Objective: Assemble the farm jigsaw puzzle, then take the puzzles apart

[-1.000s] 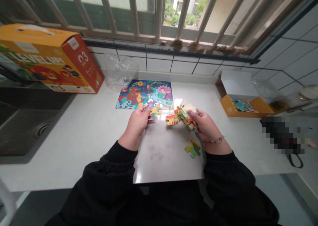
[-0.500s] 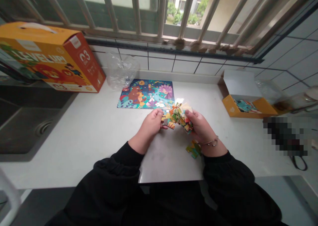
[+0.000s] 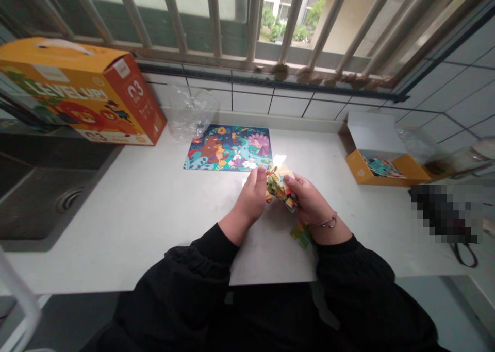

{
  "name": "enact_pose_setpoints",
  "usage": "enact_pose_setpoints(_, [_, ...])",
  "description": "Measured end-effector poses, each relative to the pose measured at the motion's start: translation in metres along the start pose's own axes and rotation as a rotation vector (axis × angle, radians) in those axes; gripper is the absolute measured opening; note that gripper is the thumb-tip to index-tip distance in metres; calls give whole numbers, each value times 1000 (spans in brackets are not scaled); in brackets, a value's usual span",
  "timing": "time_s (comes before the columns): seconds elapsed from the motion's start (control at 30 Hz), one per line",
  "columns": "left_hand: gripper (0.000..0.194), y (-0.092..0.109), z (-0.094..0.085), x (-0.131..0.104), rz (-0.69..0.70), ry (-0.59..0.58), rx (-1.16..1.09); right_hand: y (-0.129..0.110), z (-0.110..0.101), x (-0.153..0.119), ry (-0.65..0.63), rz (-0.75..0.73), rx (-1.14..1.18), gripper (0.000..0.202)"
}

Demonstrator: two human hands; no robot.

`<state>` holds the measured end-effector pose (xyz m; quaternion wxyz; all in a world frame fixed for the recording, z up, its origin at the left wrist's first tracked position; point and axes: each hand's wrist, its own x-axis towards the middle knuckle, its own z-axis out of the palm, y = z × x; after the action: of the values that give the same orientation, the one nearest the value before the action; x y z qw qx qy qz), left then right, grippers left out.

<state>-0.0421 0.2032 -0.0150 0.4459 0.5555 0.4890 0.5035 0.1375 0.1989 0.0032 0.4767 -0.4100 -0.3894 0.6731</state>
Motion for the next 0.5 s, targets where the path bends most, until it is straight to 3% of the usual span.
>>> enact_pose_setpoints(0.1, [46,3,-10,-7,119,-11,463,-8,-18,4,109,-91,81,51])
enact_pose_setpoints(0.23, [47,10,-14,-14,132,-192,919,-15,-43,9,217,-176,159,51])
enact_pose_setpoints(0.37, [30,13,-11,-11,79,-240,961,-10,-43,9,226,-116,169,50])
enact_pose_setpoints(0.5, [31,9,-12,-6,74,-198,879,-5,-29,4,178,-32,96,48])
